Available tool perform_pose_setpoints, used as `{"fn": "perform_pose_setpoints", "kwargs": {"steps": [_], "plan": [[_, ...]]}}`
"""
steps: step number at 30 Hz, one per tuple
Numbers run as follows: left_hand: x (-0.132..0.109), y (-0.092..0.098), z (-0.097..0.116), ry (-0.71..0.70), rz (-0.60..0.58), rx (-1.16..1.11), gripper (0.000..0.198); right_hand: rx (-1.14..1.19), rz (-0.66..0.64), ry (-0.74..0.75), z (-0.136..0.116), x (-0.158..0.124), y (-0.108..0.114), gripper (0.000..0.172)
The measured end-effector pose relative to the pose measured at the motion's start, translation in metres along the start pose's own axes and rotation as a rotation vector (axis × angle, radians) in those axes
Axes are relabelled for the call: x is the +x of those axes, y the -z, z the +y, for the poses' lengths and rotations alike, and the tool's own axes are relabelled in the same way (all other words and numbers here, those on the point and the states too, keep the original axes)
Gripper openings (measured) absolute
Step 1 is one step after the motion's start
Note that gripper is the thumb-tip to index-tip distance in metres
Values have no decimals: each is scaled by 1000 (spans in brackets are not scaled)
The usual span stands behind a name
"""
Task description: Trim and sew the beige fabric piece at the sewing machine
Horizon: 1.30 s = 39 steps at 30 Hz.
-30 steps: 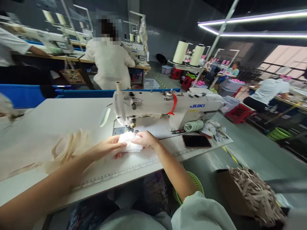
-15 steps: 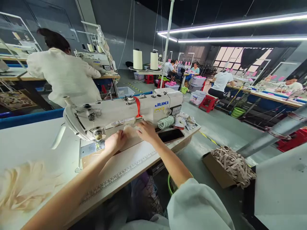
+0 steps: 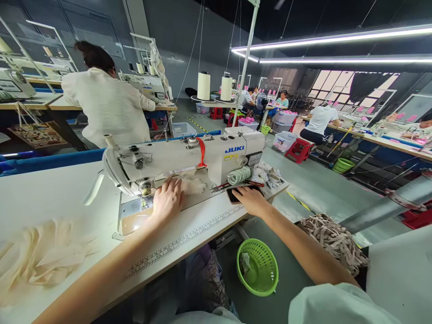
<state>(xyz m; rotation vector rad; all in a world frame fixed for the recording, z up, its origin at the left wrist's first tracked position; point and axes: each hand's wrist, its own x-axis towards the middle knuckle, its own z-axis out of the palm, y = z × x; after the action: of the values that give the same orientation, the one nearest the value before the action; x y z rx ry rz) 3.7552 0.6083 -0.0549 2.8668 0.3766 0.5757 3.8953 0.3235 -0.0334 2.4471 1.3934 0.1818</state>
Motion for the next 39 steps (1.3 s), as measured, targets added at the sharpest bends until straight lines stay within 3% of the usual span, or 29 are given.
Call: {"fn": "perform_pose_setpoints", "kwargs": {"steps": [5, 8, 10, 12, 14, 17, 21, 24, 27, 30, 34, 39], "plan": [[-32, 6, 17, -294, 26, -241, 43, -67, 32, -16, -11, 3, 3, 60], [-62, 17, 16, -337, -55, -543, 36, -67, 63, -83, -12, 1, 1, 51], [-81, 27, 9, -223, -155, -752, 33, -65, 85, -137, -13, -1, -1, 48], [-95, 38, 0, -22, -306, -1019, 34, -59, 131, -165, -19, -6, 0, 47], [-105, 47, -9, 195, -459, -1304, 43, -38, 294, -117, -35, -15, 9, 46], [-119, 57, -13, 428, -591, -1664, 59, 43, 672, 131, -83, -28, 37, 43], [-145, 71, -5, 611, -622, -2157, 57, 235, 904, 493, -168, -27, 76, 32], [-166, 81, -5, 923, -508, -2379, 46, 376, 1000, 614, -218, -12, 83, 26], [-179, 84, -17, 1134, -199, -2368, 51, 466, 961, 617, -242, 0, 78, 30], [-183, 82, -38, 988, 25, -2338, 52, 549, 902, 666, -244, 5, 69, 36], [-188, 87, -65, 689, 130, -2289, 50, 795, 804, 596, -235, 15, 57, 44], [-192, 90, -78, 615, 239, -2209, 54, 967, 760, 587, -241, 35, 52, 51]]}}
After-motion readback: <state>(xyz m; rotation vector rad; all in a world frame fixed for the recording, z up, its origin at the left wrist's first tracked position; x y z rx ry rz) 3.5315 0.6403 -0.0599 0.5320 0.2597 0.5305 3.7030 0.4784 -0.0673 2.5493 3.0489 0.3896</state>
